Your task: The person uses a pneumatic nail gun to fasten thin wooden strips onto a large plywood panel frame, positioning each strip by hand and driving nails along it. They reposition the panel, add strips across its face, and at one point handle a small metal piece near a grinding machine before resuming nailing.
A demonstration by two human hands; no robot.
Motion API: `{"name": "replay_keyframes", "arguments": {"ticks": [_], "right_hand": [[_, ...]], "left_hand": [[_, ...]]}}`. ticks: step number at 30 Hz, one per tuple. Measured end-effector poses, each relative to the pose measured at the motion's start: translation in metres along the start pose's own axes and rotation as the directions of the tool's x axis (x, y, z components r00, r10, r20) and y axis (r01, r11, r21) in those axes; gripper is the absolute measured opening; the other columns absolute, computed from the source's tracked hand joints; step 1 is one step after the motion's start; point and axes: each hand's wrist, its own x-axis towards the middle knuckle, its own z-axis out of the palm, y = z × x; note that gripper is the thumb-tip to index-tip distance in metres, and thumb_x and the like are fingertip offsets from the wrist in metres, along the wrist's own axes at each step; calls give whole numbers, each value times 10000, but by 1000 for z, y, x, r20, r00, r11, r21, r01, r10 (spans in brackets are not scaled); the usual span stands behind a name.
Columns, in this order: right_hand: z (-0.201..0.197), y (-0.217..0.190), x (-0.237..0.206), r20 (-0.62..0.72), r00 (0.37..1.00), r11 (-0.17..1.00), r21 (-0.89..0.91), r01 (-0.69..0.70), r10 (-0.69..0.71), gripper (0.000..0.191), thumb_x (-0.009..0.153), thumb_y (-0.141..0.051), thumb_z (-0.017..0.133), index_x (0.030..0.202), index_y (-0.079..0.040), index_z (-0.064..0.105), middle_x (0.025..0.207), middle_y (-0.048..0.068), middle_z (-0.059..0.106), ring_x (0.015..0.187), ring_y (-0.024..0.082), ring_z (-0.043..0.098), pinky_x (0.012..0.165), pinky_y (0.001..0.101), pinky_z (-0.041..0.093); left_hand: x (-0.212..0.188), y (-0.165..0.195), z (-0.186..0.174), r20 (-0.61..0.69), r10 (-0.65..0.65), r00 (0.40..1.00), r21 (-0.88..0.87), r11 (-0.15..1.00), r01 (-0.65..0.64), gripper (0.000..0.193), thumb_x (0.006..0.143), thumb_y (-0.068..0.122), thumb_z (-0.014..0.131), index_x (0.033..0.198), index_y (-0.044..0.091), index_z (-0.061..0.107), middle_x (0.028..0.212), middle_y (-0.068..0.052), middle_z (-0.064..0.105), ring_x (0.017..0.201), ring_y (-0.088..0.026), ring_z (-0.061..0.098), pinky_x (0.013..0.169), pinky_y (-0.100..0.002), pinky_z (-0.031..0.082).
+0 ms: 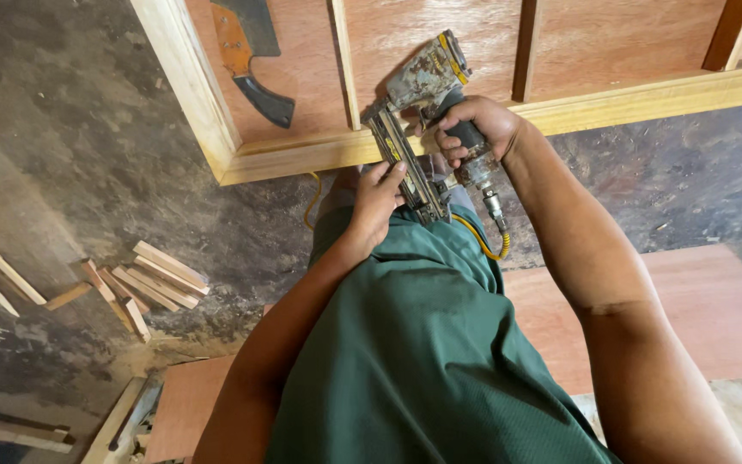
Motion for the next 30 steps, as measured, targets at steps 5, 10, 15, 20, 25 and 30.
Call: {"name": "replay_keyframes", "arguments": {"ticks": [5,10,15,20,25,30], "right_hand": [[13,-5,-8,-87,996,1000,12,1,0,279,900,-153,596,1111,29,599,688,74,566,518,171,509,607,401,531],[75,-25,-34,-263,964,975,-224,-17,-44,283,980,-291,636,1063,-29,568,656,103,611,505,204,600,528,409,568],[158,-72,-4,-371,928,767,-599,-229,-13,499,986,-459,629,1049,36,625,645,107,631,493,209,642,450,350,551],[207,-100,68,-564,825,376,-758,-533,33,612,941,-555,639,1032,48,698,738,128,696,590,218,673,559,374,576],[225,-97,112,-684,730,55,-728,-683,12,674,889,-637,640,1035,15,731,868,139,732,703,239,682,672,412,566],[231,-92,127,-718,694,6,-695,-719,49,668,912,-622,626,1014,32,716,855,150,706,676,253,661,667,416,565]], "left_hand": [[-4,7,7,-15,-13,1000,56,998,13,238,1042,234,621,1135,24,682,907,-1,688,758,-95,660,680,-282,561],[-19,17,29,38,35,999,181,983,-41,216,1011,209,690,1144,38,689,924,12,673,782,-71,613,646,-263,500],[-7,28,48,99,124,987,-260,961,-95,212,1006,228,657,1125,53,667,951,-37,738,809,-111,691,643,-279,521],[23,26,50,102,36,994,-638,769,38,231,996,258,634,1184,127,662,963,33,706,836,-83,688,706,-314,594],[30,15,56,193,140,971,-751,658,55,330,1044,386,617,1154,78,659,929,-50,725,784,-185,693,720,-350,565],[26,20,57,246,175,953,-784,614,89,384,1052,414,588,1166,52,645,980,-72,734,847,-194,712,788,-374,575]]}}
